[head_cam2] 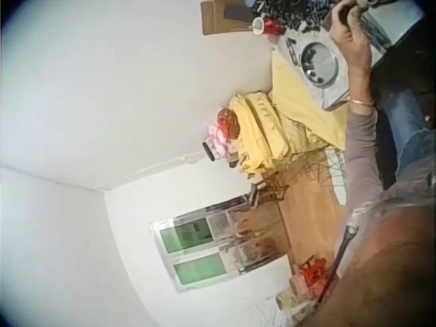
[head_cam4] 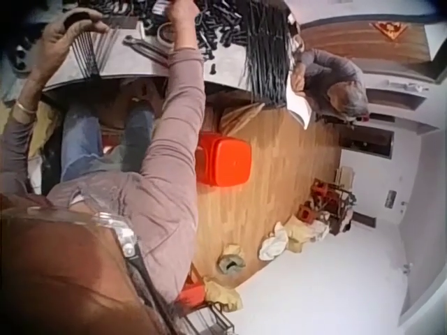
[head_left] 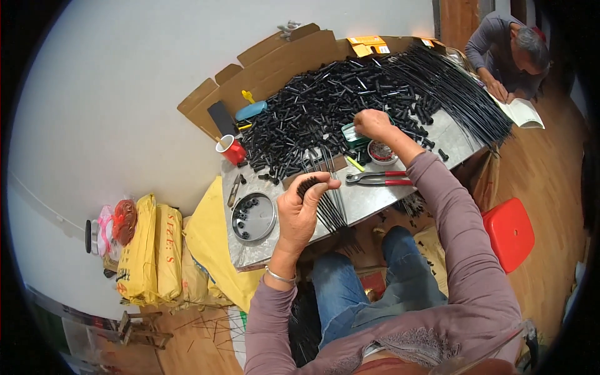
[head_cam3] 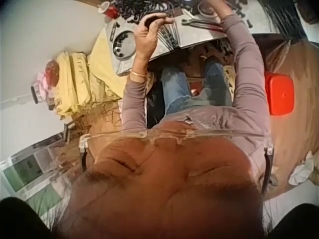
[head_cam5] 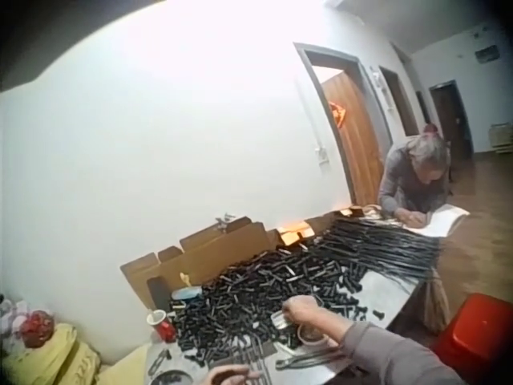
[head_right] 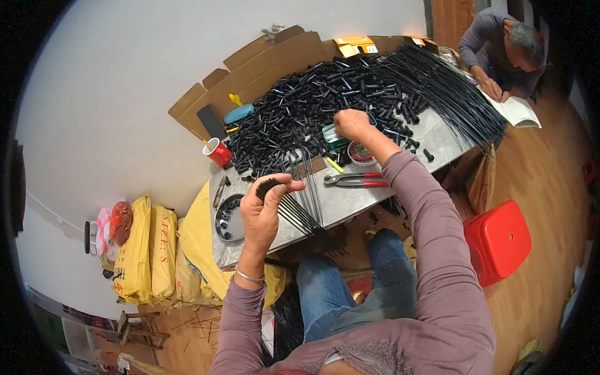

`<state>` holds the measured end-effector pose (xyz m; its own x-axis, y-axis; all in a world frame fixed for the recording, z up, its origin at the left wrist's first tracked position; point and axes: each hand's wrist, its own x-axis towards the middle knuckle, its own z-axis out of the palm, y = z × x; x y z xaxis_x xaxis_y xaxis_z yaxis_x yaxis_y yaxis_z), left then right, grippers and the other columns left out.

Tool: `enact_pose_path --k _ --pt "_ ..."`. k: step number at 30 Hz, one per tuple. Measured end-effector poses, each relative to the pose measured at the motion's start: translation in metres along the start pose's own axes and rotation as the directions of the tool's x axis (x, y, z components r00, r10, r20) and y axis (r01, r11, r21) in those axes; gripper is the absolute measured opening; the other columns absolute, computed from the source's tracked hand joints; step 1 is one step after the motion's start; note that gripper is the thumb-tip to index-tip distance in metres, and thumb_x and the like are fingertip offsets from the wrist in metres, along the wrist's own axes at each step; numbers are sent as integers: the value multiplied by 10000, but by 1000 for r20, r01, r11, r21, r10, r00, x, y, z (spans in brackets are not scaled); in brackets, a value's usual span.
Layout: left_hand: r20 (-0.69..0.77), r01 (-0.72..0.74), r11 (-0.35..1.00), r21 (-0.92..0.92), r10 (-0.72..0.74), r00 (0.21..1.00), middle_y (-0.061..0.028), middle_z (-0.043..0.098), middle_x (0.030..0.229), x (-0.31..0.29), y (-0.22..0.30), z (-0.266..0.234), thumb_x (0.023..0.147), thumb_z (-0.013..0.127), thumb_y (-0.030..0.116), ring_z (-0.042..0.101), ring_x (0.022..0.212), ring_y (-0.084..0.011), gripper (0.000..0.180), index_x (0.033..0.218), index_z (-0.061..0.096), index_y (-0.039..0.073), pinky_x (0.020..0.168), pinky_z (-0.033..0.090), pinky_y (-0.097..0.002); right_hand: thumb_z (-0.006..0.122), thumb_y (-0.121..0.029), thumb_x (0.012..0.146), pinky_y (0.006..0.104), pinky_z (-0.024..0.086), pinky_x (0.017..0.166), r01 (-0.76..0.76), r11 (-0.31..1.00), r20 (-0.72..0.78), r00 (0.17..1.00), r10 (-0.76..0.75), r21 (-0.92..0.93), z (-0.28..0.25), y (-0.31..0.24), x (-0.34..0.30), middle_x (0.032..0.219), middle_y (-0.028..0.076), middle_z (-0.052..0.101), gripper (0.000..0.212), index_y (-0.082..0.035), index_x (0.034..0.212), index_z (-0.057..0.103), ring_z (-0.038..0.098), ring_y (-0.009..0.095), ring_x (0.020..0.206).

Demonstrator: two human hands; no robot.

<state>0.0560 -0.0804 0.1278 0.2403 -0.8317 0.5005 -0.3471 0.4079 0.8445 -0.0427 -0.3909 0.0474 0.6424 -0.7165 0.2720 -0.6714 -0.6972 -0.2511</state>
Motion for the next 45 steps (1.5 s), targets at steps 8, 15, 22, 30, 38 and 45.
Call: enact_pose_path --k 8,15,22,30,38,45 --pt "-7 13 1000 -4 -13 1000 -124 708 893 4 -2 -3 960 525 116 665 885 -164 176 1026 598 -30 835 498 -274 676 -226 694 410 521 711 122 969 -6 992 -126 -216 3 -2 15 821 103 684 122 -133 763 716 662 287 792" --pt "9 3 999 -37 -3 1000 -124 710 893 6 -3 0 961 518 113 666 889 -163 177 1030 598 -29 839 499 -275 610 -174 795 434 502 684 180 984 -384 908 -166 0 -6 4 4 819 107 659 101 -84 798 654 638 319 781" --pt "7 18 999 -39 -17 1000 -124 710 896 5 -1 -3 964 513 118 664 895 -163 183 1030 599 -29 839 501 -277 599 -104 856 244 450 697 278 514 -235 960 -149 811 -88 -76 -62 769 -5 574 85 -22 868 611 538 77 747" --pt "-1 -26 995 -93 26 1000 -120 706 920 7 -9 -3 961 538 148 669 902 -163 197 1033 600 -24 814 514 -266 716 -41 753 313 443 594 686 576 -450 727 -518 445 -124 -116 -128 736 67 589 124 -43 864 663 567 205 675" --pt "-1 -30 999 -10 30 1000 -113 706 914 7 1 -1 954 549 141 671 891 -161 190 1032 604 -23 804 517 -264 733 -54 744 306 442 539 699 577 -496 711 -498 422 -122 -117 -129 696 56 589 132 -58 868 687 574 196 622" --pt "10 -29 999 -42 29 1000 -114 708 918 7 -1 -2 954 546 139 674 890 -162 188 1027 607 -23 801 520 -267 727 -130 763 332 446 527 668 609 -483 739 -470 428 -123 -120 -132 693 59 573 100 -75 828 674 587 222 615"
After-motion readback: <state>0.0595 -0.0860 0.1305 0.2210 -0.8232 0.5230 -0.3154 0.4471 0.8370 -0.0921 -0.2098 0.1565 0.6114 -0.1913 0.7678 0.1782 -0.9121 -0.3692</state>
